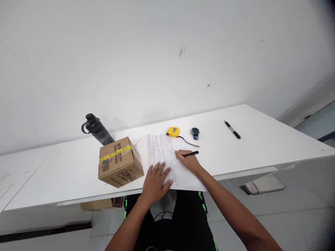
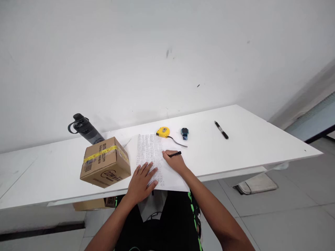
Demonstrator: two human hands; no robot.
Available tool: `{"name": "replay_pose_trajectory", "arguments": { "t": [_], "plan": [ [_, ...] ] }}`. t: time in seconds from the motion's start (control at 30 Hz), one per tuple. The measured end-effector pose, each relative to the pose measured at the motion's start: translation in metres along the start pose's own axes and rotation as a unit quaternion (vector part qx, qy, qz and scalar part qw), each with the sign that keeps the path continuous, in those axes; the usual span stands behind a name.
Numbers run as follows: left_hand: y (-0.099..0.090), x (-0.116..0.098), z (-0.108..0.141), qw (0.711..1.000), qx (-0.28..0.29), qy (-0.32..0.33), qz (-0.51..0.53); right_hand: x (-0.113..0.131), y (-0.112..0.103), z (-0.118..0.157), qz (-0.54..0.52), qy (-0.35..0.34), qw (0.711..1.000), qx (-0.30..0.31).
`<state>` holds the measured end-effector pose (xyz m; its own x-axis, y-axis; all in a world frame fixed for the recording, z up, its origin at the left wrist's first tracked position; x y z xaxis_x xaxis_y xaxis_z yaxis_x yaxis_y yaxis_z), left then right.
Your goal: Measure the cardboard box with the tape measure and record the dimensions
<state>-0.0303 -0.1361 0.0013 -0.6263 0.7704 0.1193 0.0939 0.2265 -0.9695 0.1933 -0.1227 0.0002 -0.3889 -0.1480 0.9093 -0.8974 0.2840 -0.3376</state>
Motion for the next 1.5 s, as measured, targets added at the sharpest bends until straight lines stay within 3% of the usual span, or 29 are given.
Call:
{"name": "replay_pose_trajectory", "arguments": {
  "t": [0.13,0.57,0.73,0.87,1.07,1.23,1.4,1.5],
  "plan": [
    [-0.002,0.000,-0.001,1.000,0.007,0.001,-0.001,0.001,0.000,-0.001,-0.005,-0.003,1.000,0.025],
    [0.000,0.000,0.000,1.000,0.002,-0.003,0.016,0.002,0.001,0.002,0.043,-0.019,0.998,-0.038],
    [-0.002,-0.002,0.000,1.000,0.018,-0.004,0.004,0.000,0.001,0.003,0.025,-0.024,0.999,-0.002],
    [-0.002,-0.003,0.001,1.000,0.006,-0.007,-0.001,-0.001,0.000,0.005,0.023,0.003,0.999,-0.033],
    [-0.001,-0.003,0.002,1.000,-0.007,-0.008,0.004,-0.002,-0.002,0.006,-0.004,0.000,1.000,0.023],
    [0.003,-0.003,0.003,0.999,-0.020,-0.019,0.036,-0.009,-0.002,0.003,0.019,-0.019,0.998,-0.053],
    [0.008,-0.002,0.004,0.996,-0.050,-0.047,0.054,-0.020,0.004,-0.002,0.027,-0.050,0.998,-0.010],
    [0.006,-0.003,0.004,0.997,-0.032,-0.044,0.049,-0.023,0.005,-0.003,-0.022,-0.049,0.998,-0.036]
  ]
}}
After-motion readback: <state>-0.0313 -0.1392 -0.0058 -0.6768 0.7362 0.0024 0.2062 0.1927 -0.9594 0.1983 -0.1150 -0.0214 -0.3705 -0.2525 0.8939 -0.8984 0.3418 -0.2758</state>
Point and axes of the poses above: each hand's wrist, its own z-axis away from the middle knuckle, its own y-axis out of the palm, x = y × z, the point moved 1 cm from there along -z, towards the middle knuckle, and after that the axes turned 11 degrees about -z, right-handed, at the moved point
